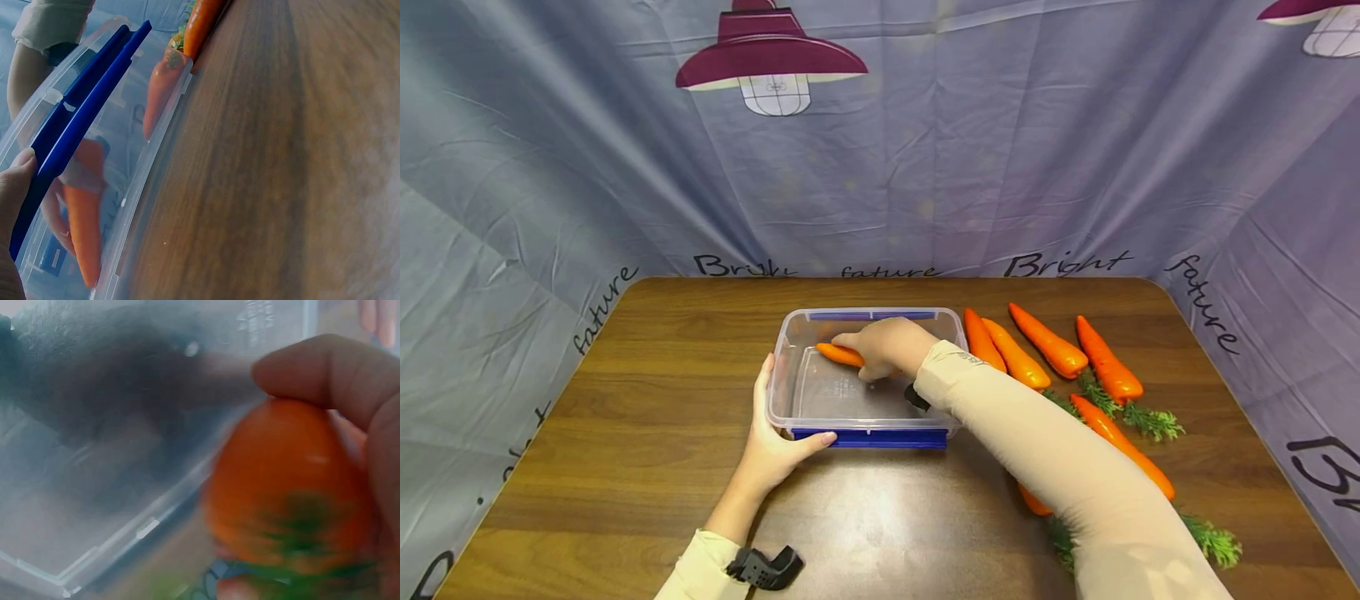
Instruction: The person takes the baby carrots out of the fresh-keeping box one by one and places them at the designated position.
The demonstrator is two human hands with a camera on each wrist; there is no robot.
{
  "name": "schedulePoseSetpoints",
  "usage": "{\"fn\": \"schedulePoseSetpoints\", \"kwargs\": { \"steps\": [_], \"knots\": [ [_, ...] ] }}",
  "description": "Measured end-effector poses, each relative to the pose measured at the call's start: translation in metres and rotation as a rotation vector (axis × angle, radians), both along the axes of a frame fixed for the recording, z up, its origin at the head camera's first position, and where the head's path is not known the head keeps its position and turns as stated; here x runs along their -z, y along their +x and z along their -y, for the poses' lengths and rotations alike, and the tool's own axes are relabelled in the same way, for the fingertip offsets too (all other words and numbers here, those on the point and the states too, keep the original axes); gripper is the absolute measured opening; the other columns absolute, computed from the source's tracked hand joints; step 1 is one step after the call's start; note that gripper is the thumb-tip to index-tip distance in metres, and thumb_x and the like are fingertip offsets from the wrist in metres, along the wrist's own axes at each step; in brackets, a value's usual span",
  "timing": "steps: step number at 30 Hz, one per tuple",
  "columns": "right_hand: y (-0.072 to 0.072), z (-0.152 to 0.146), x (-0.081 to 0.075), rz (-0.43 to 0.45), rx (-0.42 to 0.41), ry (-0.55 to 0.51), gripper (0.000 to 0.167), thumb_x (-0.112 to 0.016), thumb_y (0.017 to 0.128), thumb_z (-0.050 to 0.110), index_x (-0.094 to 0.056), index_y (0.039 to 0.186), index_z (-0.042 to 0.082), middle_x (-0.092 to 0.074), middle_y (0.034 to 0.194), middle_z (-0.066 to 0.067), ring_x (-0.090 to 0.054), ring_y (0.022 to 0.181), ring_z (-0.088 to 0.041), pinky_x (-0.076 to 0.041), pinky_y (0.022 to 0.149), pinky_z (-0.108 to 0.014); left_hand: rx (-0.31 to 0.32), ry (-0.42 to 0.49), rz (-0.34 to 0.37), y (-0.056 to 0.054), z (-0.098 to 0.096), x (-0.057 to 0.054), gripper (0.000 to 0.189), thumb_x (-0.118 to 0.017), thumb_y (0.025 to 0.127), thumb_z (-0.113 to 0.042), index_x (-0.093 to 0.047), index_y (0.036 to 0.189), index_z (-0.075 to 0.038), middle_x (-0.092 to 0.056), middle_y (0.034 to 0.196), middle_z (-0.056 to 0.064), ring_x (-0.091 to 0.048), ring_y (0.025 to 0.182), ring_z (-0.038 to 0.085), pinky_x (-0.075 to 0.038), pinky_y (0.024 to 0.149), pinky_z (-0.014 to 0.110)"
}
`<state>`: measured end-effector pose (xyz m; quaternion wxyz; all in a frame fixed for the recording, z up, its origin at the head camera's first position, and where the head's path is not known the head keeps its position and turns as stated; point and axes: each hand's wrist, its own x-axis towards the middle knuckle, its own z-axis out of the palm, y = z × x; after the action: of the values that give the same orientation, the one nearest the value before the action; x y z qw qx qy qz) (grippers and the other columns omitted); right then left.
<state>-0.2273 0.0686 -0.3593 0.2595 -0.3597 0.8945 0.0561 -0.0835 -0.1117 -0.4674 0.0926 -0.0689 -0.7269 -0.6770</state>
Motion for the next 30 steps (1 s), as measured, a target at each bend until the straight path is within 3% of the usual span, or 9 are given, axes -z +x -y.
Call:
{"fn": "schedulePoseSetpoints", "kwargs": {
  "steps": [5, 12, 18, 21, 26, 30],
  "knots": [
    [0.007, -0.007, -0.016, -0.008, 0.017, -0.034, 0.073, -0.060, 0.091, 0.032, -0.028, 0.156, 0.039, -0.056, 0.143, -0.002, -0.058, 0.102, -0.021, -0.049, 0.086, -0.039, -0.004, -0.009, -0.004, 0.000, 0.000, 0.000, 0.131, -0.093, 0.064, -0.006, -0.006, 0.159, -0.031, -0.018, 0.164, -0.001, -0.025, 0.150, 0.031, -0.020, 0.120, 0.056],
    [0.020, -0.026, -0.045, -0.072, 0.012, -0.095, 0.074, -0.058, 0.089, 0.034, -0.027, 0.156, 0.041, -0.064, 0.123, 0.002, -0.059, 0.096, -0.017, -0.049, 0.080, -0.039, -0.003, -0.016, -0.012, 0.000, 0.000, 0.001, 0.131, -0.093, 0.064, -0.007, -0.007, 0.159, -0.032, -0.019, 0.165, 0.004, -0.026, 0.149, 0.032, -0.022, 0.119, 0.057],
    [0.031, -0.054, -0.065, -0.161, 0.039, -0.143, 0.075, -0.059, 0.090, 0.034, -0.024, 0.155, 0.044, -0.063, 0.107, 0.006, -0.057, 0.081, -0.017, -0.044, 0.065, -0.034, -0.004, -0.011, -0.012, 0.000, 0.000, 0.001, 0.132, -0.093, 0.063, -0.006, -0.007, 0.159, -0.031, -0.019, 0.164, 0.002, -0.026, 0.149, 0.031, -0.022, 0.119, 0.056],
    [0.037, -0.074, -0.071, -0.196, 0.065, -0.184, 0.074, -0.061, 0.091, 0.034, -0.025, 0.156, 0.043, -0.063, 0.104, 0.005, -0.055, 0.076, -0.016, -0.041, 0.060, -0.032, -0.006, -0.016, -0.003, 0.001, 0.000, 0.001, 0.132, -0.094, 0.063, -0.007, -0.006, 0.159, -0.030, -0.019, 0.164, -0.001, -0.026, 0.149, 0.029, -0.022, 0.119, 0.056],
    [0.045, -0.112, -0.074, -0.229, 0.102, -0.223, 0.070, -0.060, 0.095, 0.035, -0.026, 0.156, 0.039, -0.064, 0.123, 0.003, -0.057, 0.078, -0.015, -0.044, 0.064, -0.035, -0.005, -0.022, 0.002, 0.001, 0.000, 0.002, 0.131, -0.093, 0.064, -0.008, -0.006, 0.159, -0.032, -0.017, 0.164, -0.002, -0.024, 0.150, 0.027, -0.021, 0.120, 0.056],
    [0.052, -0.145, -0.072, -0.233, 0.150, -0.244, 0.068, -0.056, 0.098, 0.036, -0.022, 0.157, 0.041, -0.066, 0.108, 0.002, -0.054, 0.071, -0.012, -0.044, 0.062, -0.034, -0.010, -0.023, 0.002, 0.000, -0.001, 0.002, 0.131, -0.094, 0.064, -0.008, -0.007, 0.159, -0.034, -0.017, 0.164, -0.003, -0.023, 0.150, 0.026, -0.021, 0.120, 0.055]
  ]
}}
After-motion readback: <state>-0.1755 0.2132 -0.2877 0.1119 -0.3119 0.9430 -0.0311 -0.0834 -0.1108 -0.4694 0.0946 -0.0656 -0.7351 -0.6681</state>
